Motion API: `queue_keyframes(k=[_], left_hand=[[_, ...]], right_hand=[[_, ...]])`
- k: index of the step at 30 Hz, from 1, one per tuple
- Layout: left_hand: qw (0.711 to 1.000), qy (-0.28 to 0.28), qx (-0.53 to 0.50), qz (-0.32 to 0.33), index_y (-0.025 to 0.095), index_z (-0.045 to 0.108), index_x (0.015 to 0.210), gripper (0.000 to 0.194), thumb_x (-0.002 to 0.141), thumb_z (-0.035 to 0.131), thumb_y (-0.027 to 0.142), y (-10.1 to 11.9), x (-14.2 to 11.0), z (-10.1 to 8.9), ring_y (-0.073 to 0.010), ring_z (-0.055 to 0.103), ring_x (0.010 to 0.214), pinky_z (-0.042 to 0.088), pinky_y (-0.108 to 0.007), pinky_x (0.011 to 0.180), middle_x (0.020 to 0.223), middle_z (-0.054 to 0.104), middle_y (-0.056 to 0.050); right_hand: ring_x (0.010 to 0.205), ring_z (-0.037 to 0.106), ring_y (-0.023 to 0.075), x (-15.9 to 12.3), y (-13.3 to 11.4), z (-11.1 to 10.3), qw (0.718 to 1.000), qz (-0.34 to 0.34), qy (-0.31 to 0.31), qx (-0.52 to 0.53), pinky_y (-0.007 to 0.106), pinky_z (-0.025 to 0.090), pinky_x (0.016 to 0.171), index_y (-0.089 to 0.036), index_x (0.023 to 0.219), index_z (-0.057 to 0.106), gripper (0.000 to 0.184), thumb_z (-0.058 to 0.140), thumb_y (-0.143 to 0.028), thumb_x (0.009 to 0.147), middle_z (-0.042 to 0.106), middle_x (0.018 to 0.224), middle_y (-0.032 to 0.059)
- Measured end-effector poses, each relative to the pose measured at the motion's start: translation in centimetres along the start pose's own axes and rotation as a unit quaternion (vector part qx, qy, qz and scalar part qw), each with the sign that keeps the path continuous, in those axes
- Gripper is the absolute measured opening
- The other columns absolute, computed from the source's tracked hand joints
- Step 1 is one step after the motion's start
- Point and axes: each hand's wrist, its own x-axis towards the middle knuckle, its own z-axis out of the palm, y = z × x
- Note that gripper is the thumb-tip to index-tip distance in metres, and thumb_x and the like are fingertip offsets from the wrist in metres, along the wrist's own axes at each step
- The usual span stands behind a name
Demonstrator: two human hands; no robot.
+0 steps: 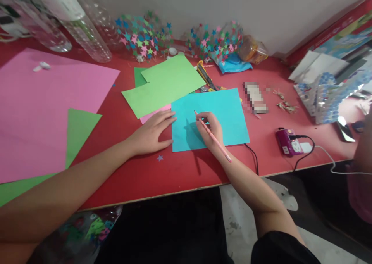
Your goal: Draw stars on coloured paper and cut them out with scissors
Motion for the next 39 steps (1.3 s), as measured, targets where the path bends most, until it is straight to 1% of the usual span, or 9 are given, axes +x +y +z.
queue_keyframes(k=[5,9,14,20,24,28,30,35,39], left_hand=[[0.999,0.049,-0.020,-0.001,0.014,0.052,0.130,0.045,0.091,0.053,0.037,-0.4,0.3,0.1,-0.0298,0.043,0.135,0.033,-0.051,0.116,0.139,0.051,-0.017],[0.996,0.085,-0.017,-0.016,0.016,0.054,0.126,0.036,0.094,0.049,0.032,-0.5,0.5,0.2,-0.0264,0.050,0.129,0.039,-0.049,0.112,0.133,0.056,-0.016],[0.994,0.101,-0.018,-0.031,0.018,0.056,0.123,0.033,0.092,0.052,0.028,-0.4,0.7,0.1,-0.0258,0.050,0.129,0.039,-0.049,0.111,0.132,0.057,-0.014],[0.993,0.095,-0.041,-0.054,0.017,0.064,0.111,0.028,0.089,0.052,0.028,0.5,0.6,-1.7,-0.0270,0.052,0.125,0.038,-0.049,0.111,0.129,0.058,-0.014],[0.989,0.084,-0.089,-0.079,0.019,0.067,0.106,0.027,0.088,0.052,0.032,2.0,0.5,-2.5,-0.0262,0.057,0.117,0.042,-0.047,0.106,0.118,0.064,-0.011],[0.977,0.041,-0.174,-0.119,0.014,0.066,0.107,0.042,0.095,0.038,0.044,3.7,0.7,-2.7,-0.0225,0.067,0.089,0.054,-0.036,0.079,0.101,0.071,-0.013],[0.967,0.011,-0.214,-0.139,0.011,0.064,0.111,0.054,0.098,0.027,0.049,4.5,0.8,-2.7,-0.0184,0.067,0.070,0.052,-0.030,0.061,0.091,0.073,-0.014],[0.954,-0.053,-0.235,-0.180,0.014,0.068,0.099,0.045,0.088,0.050,0.054,5.7,0.9,-2.2,-0.0130,0.057,0.048,0.044,-0.024,0.048,0.067,0.070,-0.005],[0.959,-0.024,-0.165,-0.230,0.018,0.065,0.074,0.037,0.087,0.055,0.051,4.3,0.4,-2.8,-0.0129,0.055,0.047,0.043,-0.025,0.050,0.056,0.061,0.000]], right_hand=[[0.106,0.064,0.0200,0.3,0.2,-0.2,0.992,-0.080,-0.052,-0.079,0.034,0.051,0.088,-0.023,0.108,0.061,0.023,0.042,-0.033,0.099,0.072,0.105,0.0057],[0.122,0.058,0.0242,0.2,0.5,-0.1,0.963,-0.172,-0.096,-0.183,0.039,0.046,0.101,-0.021,0.111,0.060,0.022,0.049,-0.032,0.096,0.067,0.120,0.0120],[0.110,0.064,0.0257,-0.7,0.3,0.1,0.939,-0.182,-0.137,-0.259,0.038,0.049,0.093,-0.017,0.114,0.058,0.025,0.052,-0.031,0.095,0.069,0.115,0.0142],[0.090,0.071,0.0205,-0.9,-0.8,-0.6,0.947,-0.135,-0.088,-0.278,0.028,0.050,0.074,-0.017,0.117,0.056,0.023,0.044,-0.021,0.097,0.075,0.103,0.0104],[0.081,0.071,0.0222,0.3,-2.2,-1.3,0.938,-0.116,-0.076,-0.317,0.028,0.045,0.066,-0.016,0.113,0.062,0.024,0.047,-0.020,0.094,0.076,0.095,0.0106],[0.083,0.068,0.0231,2.0,-4.6,-1.4,0.921,-0.140,-0.085,-0.352,0.028,0.040,0.065,-0.017,0.109,0.067,0.025,0.049,-0.018,0.091,0.075,0.093,0.0112],[0.087,0.067,0.0234,2.7,-5.4,-1.1,0.916,-0.152,-0.086,-0.361,0.028,0.039,0.067,-0.016,0.109,0.067,0.026,0.048,-0.016,0.091,0.074,0.095,0.0117],[0.090,0.066,0.0230,2.8,-4.7,-0.2,0.916,-0.157,-0.075,-0.361,0.028,0.040,0.069,-0.015,0.113,0.065,0.029,0.046,-0.015,0.091,0.073,0.097,0.0116],[0.077,0.066,0.0200,2.3,-2.9,0.0,0.931,-0.153,-0.063,-0.324,0.027,0.041,0.063,-0.018,0.129,0.054,0.040,0.049,-0.017,0.089,0.074,0.092,0.0064]])
